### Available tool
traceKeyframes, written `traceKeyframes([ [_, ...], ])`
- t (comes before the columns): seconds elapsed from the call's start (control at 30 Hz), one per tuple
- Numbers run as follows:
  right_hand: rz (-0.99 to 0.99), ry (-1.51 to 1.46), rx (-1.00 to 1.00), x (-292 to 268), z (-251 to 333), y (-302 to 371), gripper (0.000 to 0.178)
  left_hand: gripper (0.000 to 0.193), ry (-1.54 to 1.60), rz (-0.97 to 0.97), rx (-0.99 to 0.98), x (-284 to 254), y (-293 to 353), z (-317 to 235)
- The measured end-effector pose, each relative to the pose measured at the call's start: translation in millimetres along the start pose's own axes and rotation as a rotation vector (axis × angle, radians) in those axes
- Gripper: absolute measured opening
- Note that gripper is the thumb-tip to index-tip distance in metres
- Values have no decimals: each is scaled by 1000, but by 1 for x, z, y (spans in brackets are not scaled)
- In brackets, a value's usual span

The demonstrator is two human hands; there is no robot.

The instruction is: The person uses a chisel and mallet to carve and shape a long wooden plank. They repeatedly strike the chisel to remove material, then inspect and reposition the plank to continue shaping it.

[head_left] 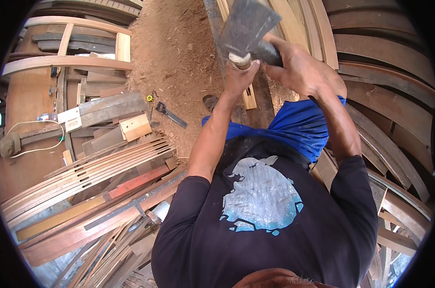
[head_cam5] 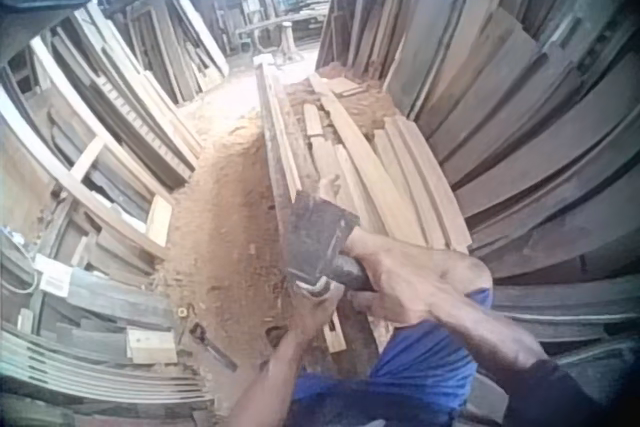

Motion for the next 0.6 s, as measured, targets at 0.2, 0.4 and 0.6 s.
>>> traceKeyframes([
  [0.2, -233, -63, 173, -27, 29, -12, 28, 18, -164, 51, -16, 1, 0, 28],
  [0.4, 272, 330, 355, 13, -47, 15, 34, 22, -128, 56, 111, 12, 5, 0],
  [0.6, 122, -58, 264, 22, -41, 33, 45, 24, -18, 45, 168, -3, 10, -14],
])
Point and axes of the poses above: each hand's wrist, its own y-axis away from the middle knuckle, its own x-axis out of the palm, z = x × y, the point moved 9 cm from there along -y, towards the middle knuckle, and after that the axes turned 10 degrees about -y, right-handed, at the moved point
